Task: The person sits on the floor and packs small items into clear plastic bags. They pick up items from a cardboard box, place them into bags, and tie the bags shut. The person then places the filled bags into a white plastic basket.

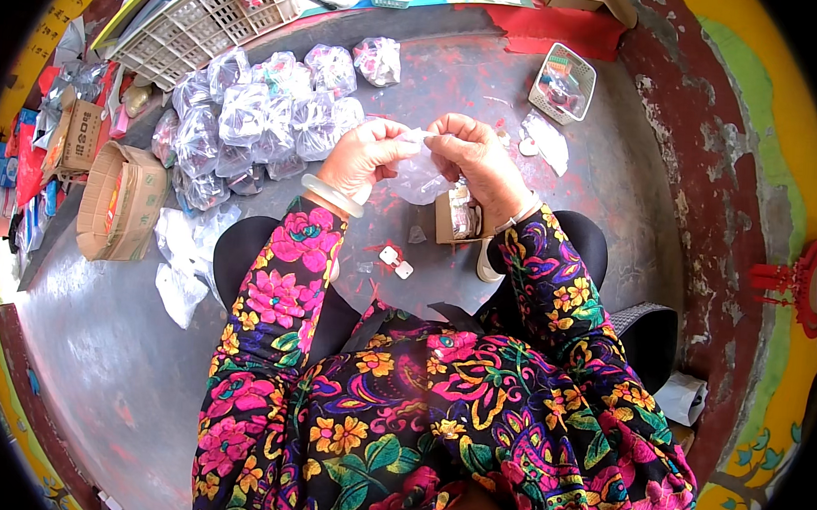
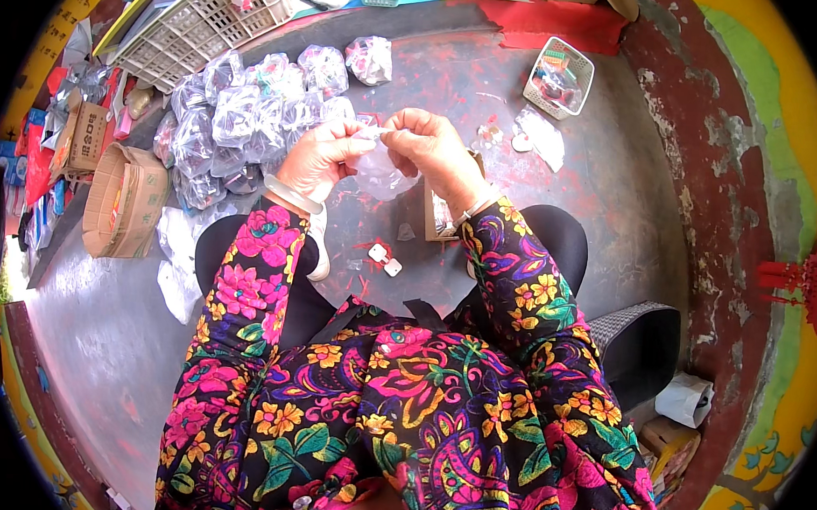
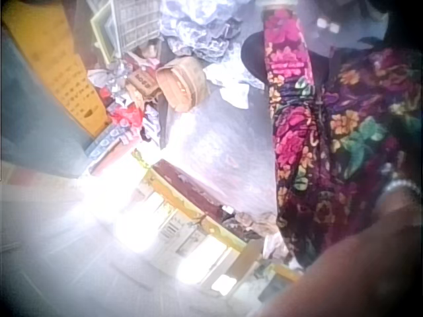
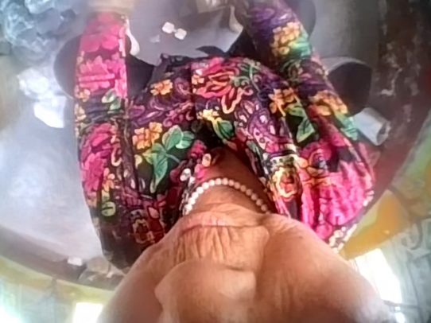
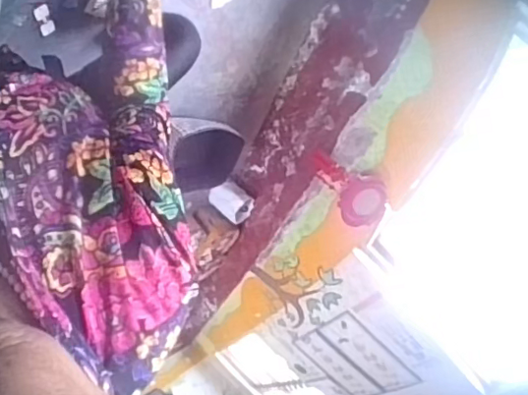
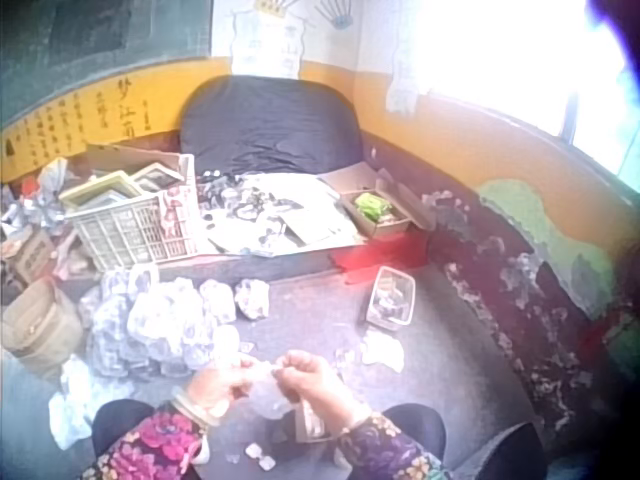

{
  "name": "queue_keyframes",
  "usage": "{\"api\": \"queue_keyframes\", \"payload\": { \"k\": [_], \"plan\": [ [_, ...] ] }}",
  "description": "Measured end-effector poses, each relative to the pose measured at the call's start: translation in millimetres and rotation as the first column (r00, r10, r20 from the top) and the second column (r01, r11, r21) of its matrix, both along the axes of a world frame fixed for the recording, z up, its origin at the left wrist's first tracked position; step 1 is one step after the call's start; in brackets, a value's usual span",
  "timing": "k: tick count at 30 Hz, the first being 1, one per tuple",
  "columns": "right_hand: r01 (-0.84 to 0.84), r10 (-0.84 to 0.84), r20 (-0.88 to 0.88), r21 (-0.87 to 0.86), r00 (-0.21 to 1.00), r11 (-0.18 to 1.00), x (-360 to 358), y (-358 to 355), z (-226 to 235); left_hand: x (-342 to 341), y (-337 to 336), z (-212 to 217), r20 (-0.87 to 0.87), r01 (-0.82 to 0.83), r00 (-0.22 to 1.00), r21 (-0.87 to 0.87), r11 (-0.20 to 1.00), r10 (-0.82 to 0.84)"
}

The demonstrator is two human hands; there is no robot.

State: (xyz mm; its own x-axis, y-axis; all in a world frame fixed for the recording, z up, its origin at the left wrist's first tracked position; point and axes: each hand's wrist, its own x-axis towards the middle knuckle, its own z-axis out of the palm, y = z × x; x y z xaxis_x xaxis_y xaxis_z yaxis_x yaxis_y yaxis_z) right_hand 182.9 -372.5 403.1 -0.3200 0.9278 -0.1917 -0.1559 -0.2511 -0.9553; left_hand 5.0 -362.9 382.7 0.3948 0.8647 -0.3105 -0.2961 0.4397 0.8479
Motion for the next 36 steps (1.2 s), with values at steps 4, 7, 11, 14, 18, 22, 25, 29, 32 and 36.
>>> {"api": "queue_keyframes", "payload": {
  "k": [4,7,11,14,18,22,25,29,32,36],
  "plan": [
    [-0.022,0.021,0.021,0.009,1.000,1.000,0,0,1,0,-1,-3,-0.001,-0.017,1.000,0.007,1.000,0.017],
    [-0.022,0.022,0.060,0.008,0.998,1.000,-1,0,1,-2,-1,-6,0.042,-0.043,0.998,-0.009,0.999,0.043],
    [-0.028,0.027,0.068,0.010,0.997,1.000,-2,1,-1,-1,0,-10,0.078,-0.074,0.994,-0.003,0.997,0.074],
    [-0.032,0.029,0.097,0.028,0.995,0.999,-3,2,1,-2,2,-15,0.137,-0.081,0.987,-0.004,0.997,0.081],
    [-0.025,0.011,0.194,0.069,0.981,0.997,-2,2,4,5,-4,-3,0.208,-0.081,0.973,-0.083,0.993,0.097],
    [0.030,-0.137,0.414,0.254,0.900,0.967,-6,2,0,11,-11,8,0.241,0.072,0.970,-0.161,0.984,-0.031],
    [0.052,-0.251,0.479,0.389,0.841,0.920,-6,5,-13,9,-12,7,0.247,0.156,0.962,-0.160,0.975,-0.114],
    [0.022,-0.240,0.527,0.386,0.815,0.922,-3,7,-7,0,-4,-1,0.243,0.068,0.969,-0.094,0.993,-0.043],
    [-0.023,-0.180,0.555,0.339,0.812,0.940,-1,7,-6,-5,2,-4,0.216,-0.046,0.975,-0.031,0.998,0.052],
    [-0.019,-0.167,0.531,0.328,0.830,0.945,-1,8,-10,-9,4,9,0.174,0.001,0.985,-0.041,0.999,0.006]
  ]
}}
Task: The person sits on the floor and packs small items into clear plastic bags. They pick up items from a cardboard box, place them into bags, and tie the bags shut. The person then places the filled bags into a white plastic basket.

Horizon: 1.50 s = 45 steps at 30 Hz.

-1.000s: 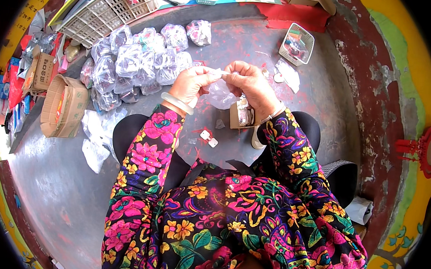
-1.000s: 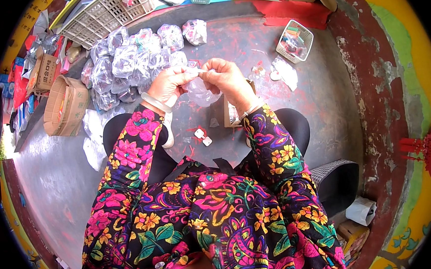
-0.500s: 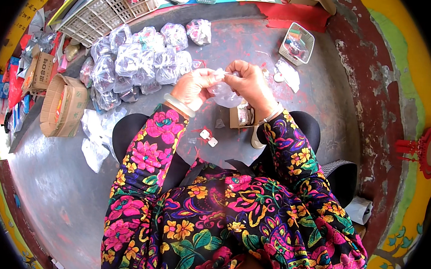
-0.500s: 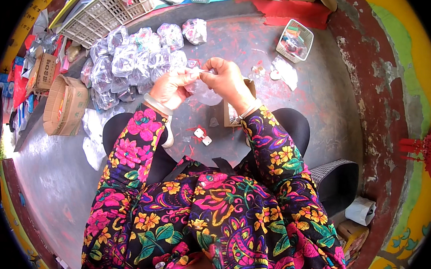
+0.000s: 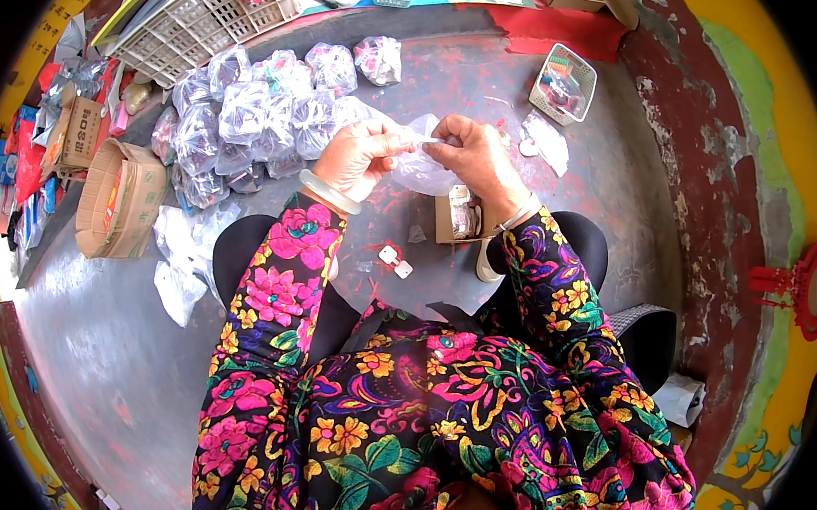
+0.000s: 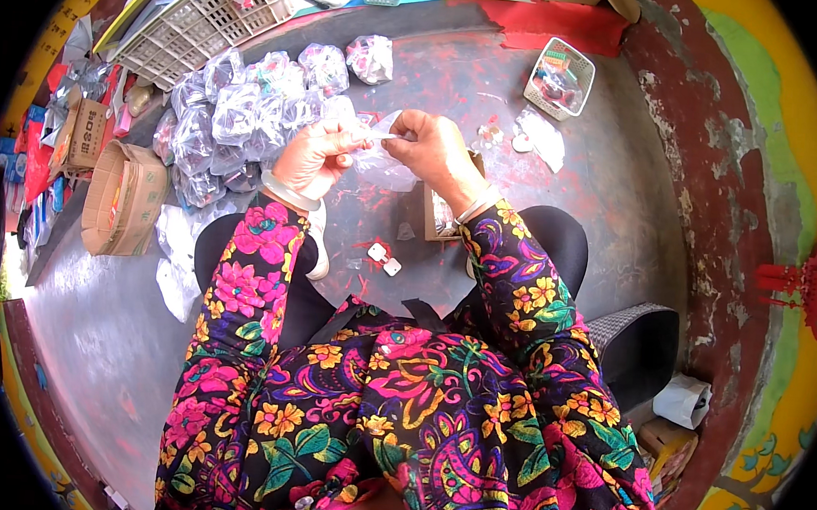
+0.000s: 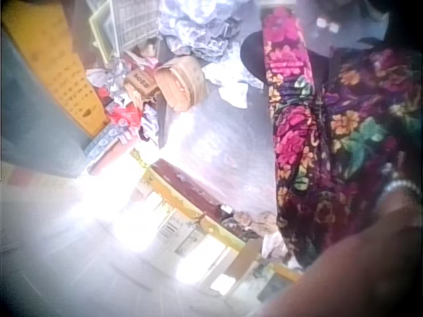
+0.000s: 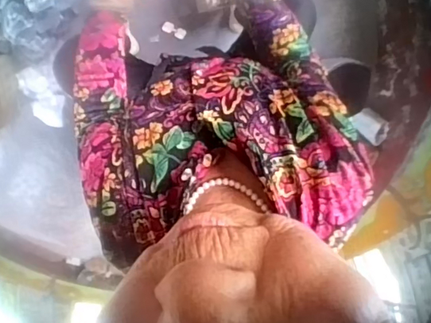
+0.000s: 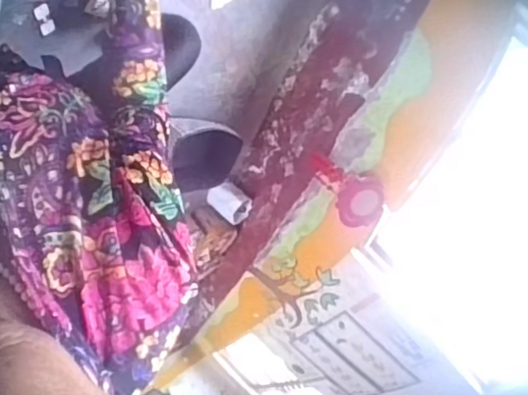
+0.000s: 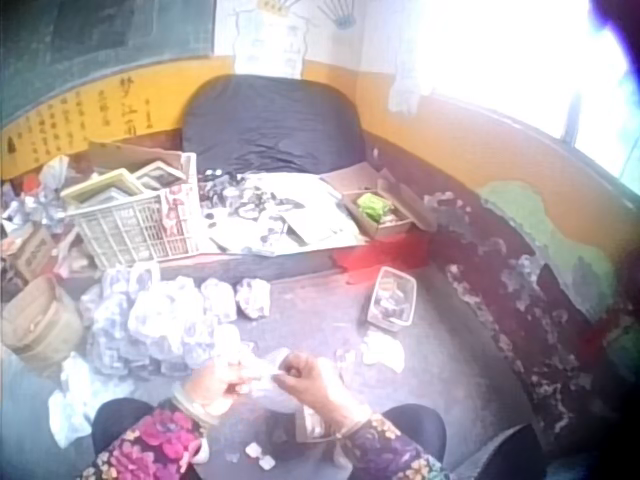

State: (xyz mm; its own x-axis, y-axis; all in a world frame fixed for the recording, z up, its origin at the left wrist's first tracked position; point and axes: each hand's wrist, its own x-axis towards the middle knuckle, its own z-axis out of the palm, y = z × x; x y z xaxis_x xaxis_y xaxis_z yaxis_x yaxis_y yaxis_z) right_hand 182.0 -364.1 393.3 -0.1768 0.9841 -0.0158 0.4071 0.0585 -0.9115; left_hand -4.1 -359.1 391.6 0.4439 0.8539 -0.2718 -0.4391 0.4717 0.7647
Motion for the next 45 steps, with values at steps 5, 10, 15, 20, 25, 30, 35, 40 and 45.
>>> {"api": "queue_keyframes", "payload": {
  "k": [5,10,15,20,25,30,35,40,45],
  "plan": [
    [0.078,-0.075,-0.031,0.077,0.997,0.994,3,1,-2,-3,2,0,-0.061,0.104,0.993,0.014,0.994,-0.103],
    [-0.017,0.007,0.081,0.119,0.997,0.993,-1,-6,7,6,-7,13,-0.210,0.337,0.915,-0.064,0.939,-0.343],
    [-0.084,-0.016,0.313,0.303,0.950,0.949,-2,-8,10,5,-4,7,-0.359,0.307,0.889,0.006,0.952,-0.284],
    [-0.050,-0.043,0.302,0.293,0.952,0.955,-3,-6,8,5,-7,9,-0.302,0.277,0.921,0.057,0.959,-0.248],
    [-0.007,-0.107,0.298,0.356,0.949,0.935,-5,-7,5,7,-4,9,-0.327,0.298,0.908,0.070,0.952,-0.261],
    [-0.032,0.020,-0.344,-0.030,0.939,0.999,9,3,5,-8,6,-2,-0.228,0.078,0.972,0.055,0.995,-0.063],
    [0.044,-0.214,-0.627,-0.276,0.749,0.960,43,7,-6,-32,15,-7,-0.064,-0.191,0.979,0.015,0.981,0.192],
    [0.028,-0.353,-0.600,-0.481,0.717,0.876,54,-1,-23,-48,29,-48,-0.303,-0.304,0.912,-0.046,0.952,0.277],
    [0.097,-0.505,-0.603,-0.579,0.618,0.810,57,-18,-41,-44,9,-51,-0.553,-0.322,0.819,-0.218,0.921,0.155]
  ]
}}
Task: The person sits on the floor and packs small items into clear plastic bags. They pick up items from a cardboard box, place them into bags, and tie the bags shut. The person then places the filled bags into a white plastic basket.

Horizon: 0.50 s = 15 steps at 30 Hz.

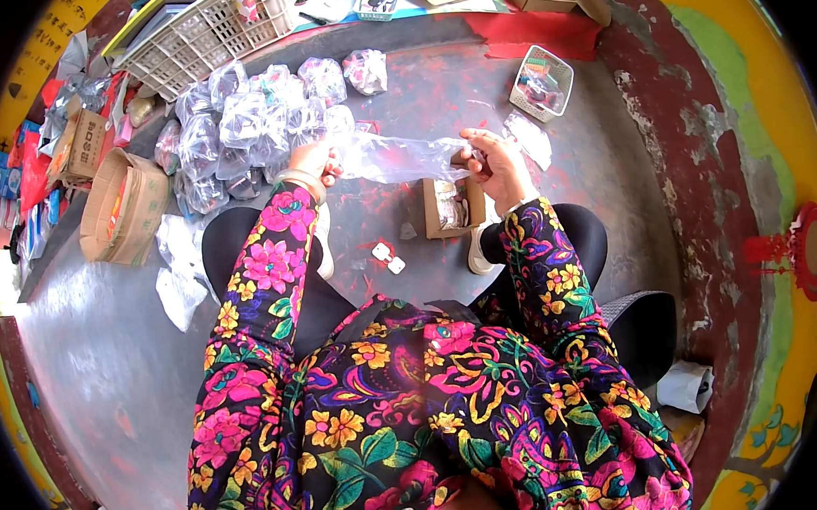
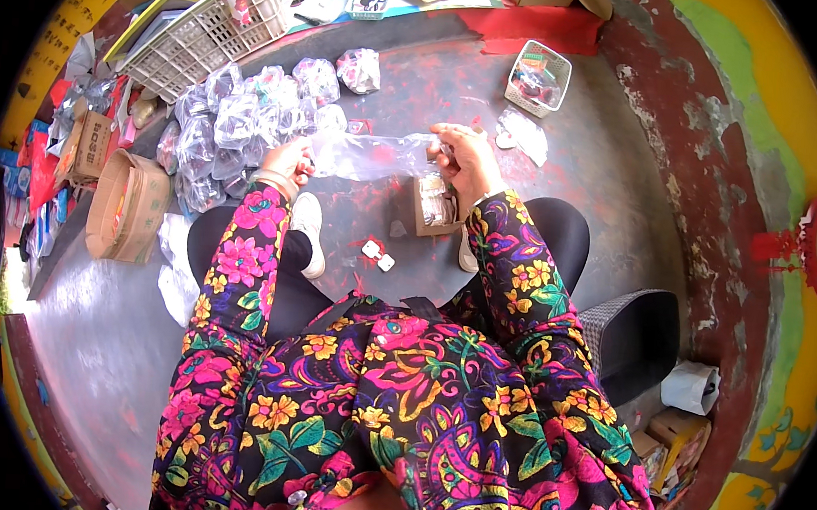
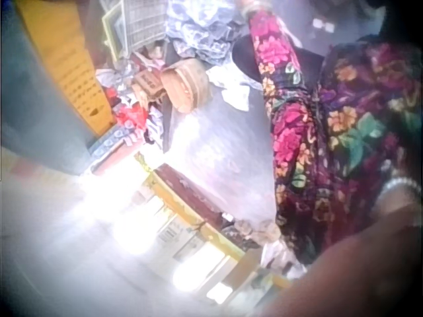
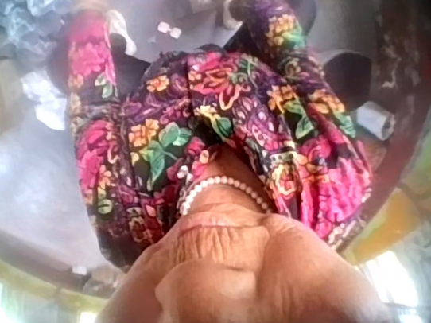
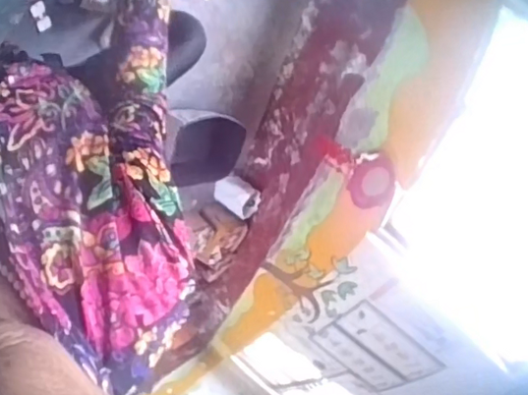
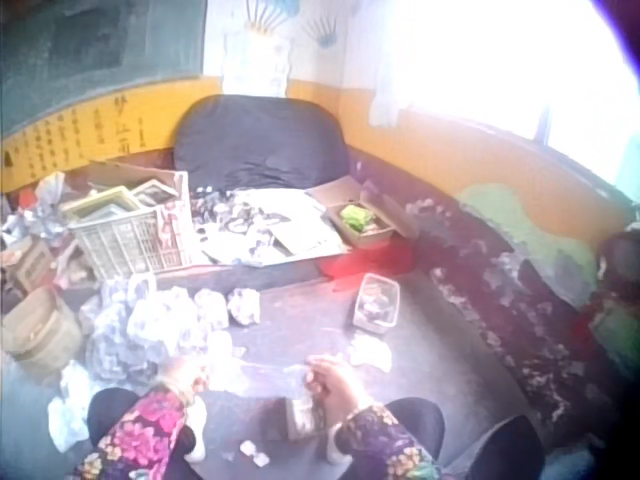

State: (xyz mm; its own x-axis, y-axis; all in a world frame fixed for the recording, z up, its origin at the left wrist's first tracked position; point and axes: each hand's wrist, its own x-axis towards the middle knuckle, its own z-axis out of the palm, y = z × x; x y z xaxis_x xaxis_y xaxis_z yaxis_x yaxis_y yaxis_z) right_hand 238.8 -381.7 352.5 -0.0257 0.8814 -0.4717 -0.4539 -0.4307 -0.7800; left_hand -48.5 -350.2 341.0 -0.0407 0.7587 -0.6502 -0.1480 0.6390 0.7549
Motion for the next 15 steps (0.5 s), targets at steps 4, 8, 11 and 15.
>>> {"api": "queue_keyframes", "payload": {
  "k": [4,8,11,15],
  "plan": [
    [-0.198,0.202,-0.033,0.099,0.979,0.975,-1,-11,3,-6,-17,-24,0.188,0.081,0.980,-0.063,0.995,-0.068],
    [-0.406,0.407,-0.027,-0.154,0.913,0.901,-1,-32,-26,8,-36,-83,0.167,0.150,0.980,-0.241,0.959,-0.111],
    [-0.240,0.254,-0.030,-0.445,0.967,0.863,3,0,-68,22,-26,-97,-0.053,0.262,0.959,-0.202,0.944,-0.278],
    [-0.190,0.185,-0.072,-0.067,0.980,0.980,-25,79,-3,-28,77,-78,-0.425,0.491,0.815,0.147,0.859,-0.394]
  ]
}}
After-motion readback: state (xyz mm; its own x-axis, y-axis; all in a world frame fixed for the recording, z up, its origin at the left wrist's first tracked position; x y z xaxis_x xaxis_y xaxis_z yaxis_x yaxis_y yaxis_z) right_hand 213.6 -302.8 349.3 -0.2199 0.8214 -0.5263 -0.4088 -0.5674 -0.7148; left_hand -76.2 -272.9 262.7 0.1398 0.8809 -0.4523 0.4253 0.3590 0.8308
